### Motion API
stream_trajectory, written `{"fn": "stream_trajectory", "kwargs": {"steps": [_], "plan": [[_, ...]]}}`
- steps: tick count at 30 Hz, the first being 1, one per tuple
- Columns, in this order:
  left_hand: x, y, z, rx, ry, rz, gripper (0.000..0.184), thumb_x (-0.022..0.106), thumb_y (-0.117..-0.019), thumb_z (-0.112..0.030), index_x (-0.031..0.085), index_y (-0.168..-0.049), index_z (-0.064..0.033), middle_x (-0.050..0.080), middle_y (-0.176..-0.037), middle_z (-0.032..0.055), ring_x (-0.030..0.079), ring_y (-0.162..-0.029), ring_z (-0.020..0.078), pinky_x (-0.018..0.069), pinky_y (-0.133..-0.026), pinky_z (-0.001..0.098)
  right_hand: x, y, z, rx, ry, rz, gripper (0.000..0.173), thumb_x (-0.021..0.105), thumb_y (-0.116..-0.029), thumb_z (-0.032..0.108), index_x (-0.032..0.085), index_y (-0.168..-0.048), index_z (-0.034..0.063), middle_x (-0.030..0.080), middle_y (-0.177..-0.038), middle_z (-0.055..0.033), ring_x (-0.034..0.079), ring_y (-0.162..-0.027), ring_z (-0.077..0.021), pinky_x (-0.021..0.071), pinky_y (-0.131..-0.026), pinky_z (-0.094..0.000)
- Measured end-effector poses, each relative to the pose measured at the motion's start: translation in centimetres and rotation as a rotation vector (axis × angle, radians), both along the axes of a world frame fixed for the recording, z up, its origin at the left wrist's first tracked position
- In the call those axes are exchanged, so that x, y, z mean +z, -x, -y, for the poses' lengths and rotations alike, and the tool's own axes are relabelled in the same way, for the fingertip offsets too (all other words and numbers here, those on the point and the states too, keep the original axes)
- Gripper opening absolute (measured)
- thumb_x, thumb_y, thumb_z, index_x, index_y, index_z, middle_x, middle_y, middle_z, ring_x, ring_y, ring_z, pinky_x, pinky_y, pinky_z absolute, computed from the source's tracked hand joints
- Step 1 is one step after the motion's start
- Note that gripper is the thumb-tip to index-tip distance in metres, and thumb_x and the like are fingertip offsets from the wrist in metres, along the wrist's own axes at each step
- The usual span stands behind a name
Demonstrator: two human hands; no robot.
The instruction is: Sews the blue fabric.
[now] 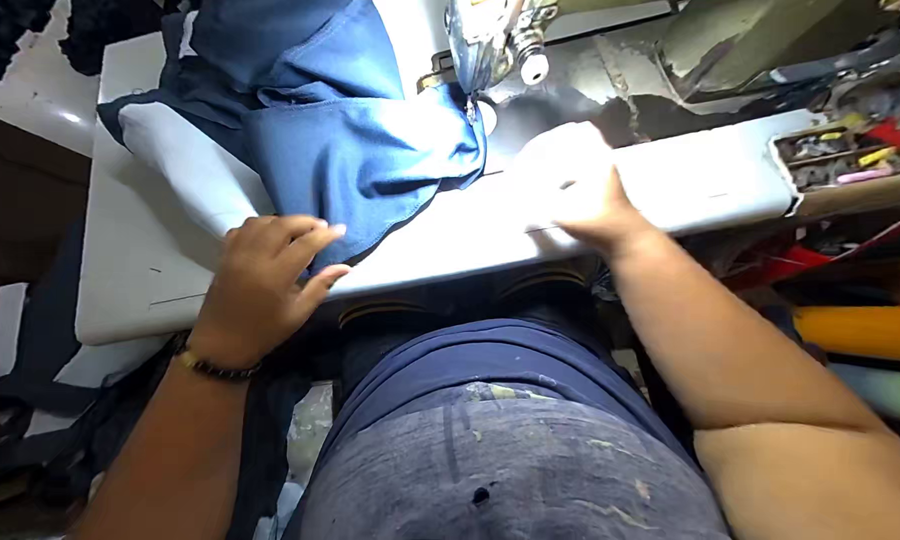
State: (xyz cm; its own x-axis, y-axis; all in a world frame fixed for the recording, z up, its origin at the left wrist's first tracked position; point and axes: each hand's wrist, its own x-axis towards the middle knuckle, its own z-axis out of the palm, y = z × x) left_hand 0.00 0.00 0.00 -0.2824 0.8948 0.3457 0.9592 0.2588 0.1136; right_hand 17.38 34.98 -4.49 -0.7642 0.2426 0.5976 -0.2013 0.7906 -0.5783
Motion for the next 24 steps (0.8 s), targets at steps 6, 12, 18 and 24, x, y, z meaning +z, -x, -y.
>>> {"fn": "stream_trajectory", "kwargs": {"steps": [6, 12, 18, 24], "plan": [[-0.5, 2.9, -2.3, 0.049, 0.230, -0.060, 0.023, 0.061, -0.0981, -0.010, 0.071, -0.115, 0.0016, 0.071, -0.102, 0.0229, 0.067, -0.098, 0.0452, 0.0548, -0.081, 0.0600, 1.8, 6.8, 1.1, 0.067, -0.414, 0.637, 0.056, 0.063, -0.0952, 0.050, 0.062, -0.124, 0.0027, 0.064, -0.119, -0.0216, 0.061, -0.115, -0.0417, 0.0451, -0.089, -0.0605], [1.0, 0.6, -2.1, 0.289, 0.047, 0.028, 0.030, 0.042, -0.1049, -0.003, 0.063, -0.125, 0.0060, 0.062, -0.113, 0.0307, 0.068, -0.091, 0.0468, 0.0569, -0.074, 0.0585, 2.8, 8.0, 1.2, 0.067, -0.478, 0.719, 0.053, 0.071, -0.0924, 0.048, 0.068, -0.114, -0.0002, 0.061, -0.122, -0.0245, 0.063, -0.109, -0.0417, 0.0498, -0.085, -0.0578], [1.4, 3.1, -1.0, 0.087, 0.050, -0.016, 0.043, 0.071, -0.0943, -0.019, 0.060, -0.131, 0.0020, 0.057, -0.122, 0.0362, 0.062, -0.103, 0.0548, 0.0539, -0.084, 0.0643, 1.9, 6.0, 1.1, 0.042, -0.302, 0.586, 0.049, 0.075, -0.0885, 0.045, 0.064, -0.088, -0.0026, 0.064, -0.091, -0.0202, 0.066, -0.091, -0.0379, 0.0499, -0.075, -0.0553], [6.2, 7.0, 1.2, 0.133, -0.026, -0.176, 0.033, 0.040, -0.1109, -0.017, 0.065, -0.125, -0.0003, 0.065, -0.119, 0.0300, 0.064, -0.112, 0.0479, 0.0504, -0.095, 0.0597, 1.3, 5.2, 1.2, 0.147, -0.316, 0.367, 0.049, 0.070, -0.0880, 0.049, 0.071, -0.096, 0.0002, 0.061, -0.101, -0.0183, 0.063, -0.089, -0.0315, 0.0516, -0.074, -0.0479]]}}
